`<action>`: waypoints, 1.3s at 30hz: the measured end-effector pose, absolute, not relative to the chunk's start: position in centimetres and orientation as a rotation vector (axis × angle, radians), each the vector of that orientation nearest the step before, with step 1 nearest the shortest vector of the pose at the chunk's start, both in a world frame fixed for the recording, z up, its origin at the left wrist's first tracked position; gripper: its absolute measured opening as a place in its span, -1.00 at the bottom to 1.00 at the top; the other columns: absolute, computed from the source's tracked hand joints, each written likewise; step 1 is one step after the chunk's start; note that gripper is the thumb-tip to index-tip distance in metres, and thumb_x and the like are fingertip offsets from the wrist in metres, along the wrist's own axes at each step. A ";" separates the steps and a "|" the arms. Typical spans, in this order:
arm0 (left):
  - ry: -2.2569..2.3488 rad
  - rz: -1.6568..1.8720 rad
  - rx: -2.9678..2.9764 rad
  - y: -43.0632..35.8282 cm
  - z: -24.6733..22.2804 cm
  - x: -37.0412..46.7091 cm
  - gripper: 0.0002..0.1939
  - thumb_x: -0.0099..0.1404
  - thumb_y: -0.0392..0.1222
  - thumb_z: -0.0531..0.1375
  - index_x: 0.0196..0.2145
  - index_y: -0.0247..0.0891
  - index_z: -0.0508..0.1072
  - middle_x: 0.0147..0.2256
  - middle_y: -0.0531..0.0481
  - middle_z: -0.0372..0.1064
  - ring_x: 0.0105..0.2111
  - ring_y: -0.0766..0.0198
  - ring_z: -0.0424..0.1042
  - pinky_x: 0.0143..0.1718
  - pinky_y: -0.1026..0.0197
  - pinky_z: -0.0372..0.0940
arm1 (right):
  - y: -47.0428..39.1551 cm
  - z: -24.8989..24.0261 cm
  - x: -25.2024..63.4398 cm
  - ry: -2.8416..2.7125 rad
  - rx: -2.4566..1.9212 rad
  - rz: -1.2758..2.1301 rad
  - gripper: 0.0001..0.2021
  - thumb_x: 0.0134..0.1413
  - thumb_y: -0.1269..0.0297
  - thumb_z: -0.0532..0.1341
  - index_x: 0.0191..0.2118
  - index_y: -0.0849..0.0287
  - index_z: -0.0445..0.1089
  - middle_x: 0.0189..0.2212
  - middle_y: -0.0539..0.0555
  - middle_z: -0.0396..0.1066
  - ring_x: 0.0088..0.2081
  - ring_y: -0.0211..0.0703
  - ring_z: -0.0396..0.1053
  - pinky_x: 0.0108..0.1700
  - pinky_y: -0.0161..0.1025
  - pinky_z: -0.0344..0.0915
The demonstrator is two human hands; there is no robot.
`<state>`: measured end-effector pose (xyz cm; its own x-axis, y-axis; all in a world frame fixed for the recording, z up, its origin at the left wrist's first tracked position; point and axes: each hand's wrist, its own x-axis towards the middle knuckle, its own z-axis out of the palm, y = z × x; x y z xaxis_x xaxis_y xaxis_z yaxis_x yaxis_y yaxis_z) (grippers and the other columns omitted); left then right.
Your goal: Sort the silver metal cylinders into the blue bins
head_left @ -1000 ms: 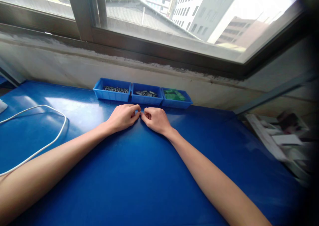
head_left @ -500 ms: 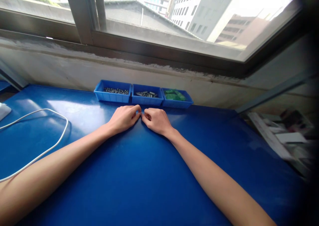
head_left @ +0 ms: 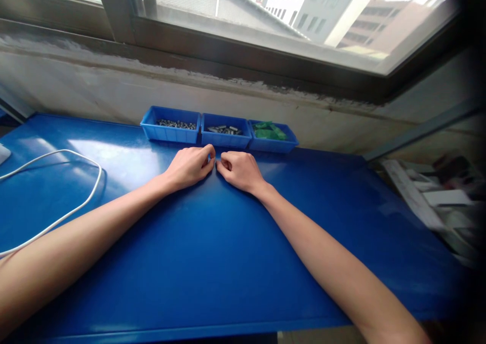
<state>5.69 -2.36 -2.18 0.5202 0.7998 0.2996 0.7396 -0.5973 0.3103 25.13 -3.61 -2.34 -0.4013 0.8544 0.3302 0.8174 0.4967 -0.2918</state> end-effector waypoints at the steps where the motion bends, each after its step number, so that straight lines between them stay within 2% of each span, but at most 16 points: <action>1: 1.331 0.628 2.613 -2.4 -2.2 5.7 -0.82 0.42 -0.13 0.08 -0.14 -0.21 0.42 -0.39 0.00 0.51 -0.41 0.17 0.48 -0.45 0.21 0.07 | -3.6 -2.3 25.1 -2.312 -1.385 0.115 -0.74 0.23 0.27 0.17 -0.51 0.14 0.29 -0.50 0.02 0.43 -0.45 -0.21 0.28 -0.37 -0.23 -0.05; 7: 1.307 0.643 2.616 -2.3 -2.3 5.6 -0.84 0.38 -0.13 0.12 -0.21 -0.20 0.46 -0.40 0.01 0.51 -0.43 0.19 0.46 -0.45 0.21 0.07 | -3.7 -2.2 25.1 -2.310 -1.379 0.117 -0.75 0.21 0.28 0.18 -0.51 0.14 0.27 -0.51 0.01 0.41 -0.45 -0.22 0.27 -0.37 -0.23 -0.05; 18: 1.298 0.645 2.621 -2.4 -2.2 5.6 -0.82 0.38 -0.14 0.12 -0.18 -0.21 0.49 -0.39 0.00 0.52 -0.41 0.18 0.47 -0.44 0.21 0.09 | -3.6 -2.2 25.1 -2.315 -1.388 0.131 -0.75 0.22 0.28 0.17 -0.50 0.14 0.29 -0.50 0.01 0.42 -0.44 -0.21 0.28 -0.37 -0.23 -0.04; 22: 1.309 0.652 2.619 -2.5 -2.2 5.6 -0.83 0.38 -0.14 0.13 -0.18 -0.20 0.49 -0.39 0.00 0.52 -0.42 0.18 0.46 -0.45 0.21 0.08 | -3.8 -2.2 25.1 -2.303 -1.388 0.094 -0.77 0.23 0.28 0.17 -0.48 0.13 0.31 -0.48 0.01 0.40 -0.44 -0.21 0.28 -0.36 -0.23 0.03; 25: 1.313 0.660 2.614 -2.5 -2.1 5.7 -0.83 0.37 -0.14 0.13 -0.19 -0.19 0.49 -0.40 0.00 0.52 -0.44 0.19 0.45 -0.45 0.21 0.08 | -4.0 -2.1 25.1 -2.156 -1.391 -0.119 -0.82 0.27 0.27 0.14 -0.38 0.14 0.38 -0.36 0.10 0.41 -0.30 -0.11 0.33 -0.21 -0.20 0.19; 28: 1.314 0.659 2.614 -2.6 -2.1 5.7 -0.83 0.38 -0.13 0.13 -0.19 -0.20 0.49 -0.40 0.00 0.52 -0.44 0.19 0.45 -0.45 0.21 0.08 | -4.1 -2.0 25.3 -1.997 -1.428 -0.340 -0.83 0.30 0.28 0.12 -0.18 0.16 0.46 -0.19 0.22 0.39 -0.09 0.08 0.32 0.00 -0.05 0.24; 31: 1.310 0.642 2.613 -2.6 -2.1 5.7 -0.83 0.40 -0.13 0.12 -0.19 -0.20 0.49 -0.40 0.00 0.51 -0.43 0.18 0.45 -0.44 0.21 0.11 | -3.9 -2.1 25.5 -1.990 -1.493 -0.391 -0.66 0.26 0.32 0.15 0.11 0.17 0.41 0.02 0.31 0.33 0.06 0.24 0.24 0.06 0.12 0.23; 34: 1.302 0.665 2.606 -2.6 -2.0 5.8 -0.83 0.40 -0.14 0.12 -0.15 -0.21 0.47 -0.38 0.00 0.50 -0.41 0.18 0.45 -0.41 0.21 0.17 | -3.6 -2.2 25.7 -2.045 -1.545 -0.384 -0.54 0.24 0.35 0.15 0.25 0.16 0.31 0.13 0.32 0.29 0.10 0.31 0.21 0.05 0.18 0.24; 36: 1.293 0.728 2.598 -2.7 -2.0 5.8 -0.80 0.41 -0.15 0.11 -0.08 -0.21 0.45 -0.31 -0.03 0.49 -0.38 0.19 0.46 -0.37 0.21 0.24 | -3.5 -2.2 25.8 -2.068 -1.556 -0.392 -0.52 0.24 0.37 0.15 0.26 0.15 0.31 0.14 0.30 0.31 0.08 0.29 0.24 0.05 0.17 0.27; 39: 1.281 0.882 2.574 -2.7 -2.3 5.8 -0.70 0.42 -0.17 0.10 0.07 -0.21 0.39 -0.05 -0.11 0.44 -0.28 0.20 0.48 -0.25 0.18 0.36 | -3.4 -2.2 25.9 -2.091 -1.545 -0.393 -0.52 0.24 0.37 0.16 0.27 0.16 0.30 0.18 0.27 0.31 0.07 0.24 0.28 0.08 0.14 0.30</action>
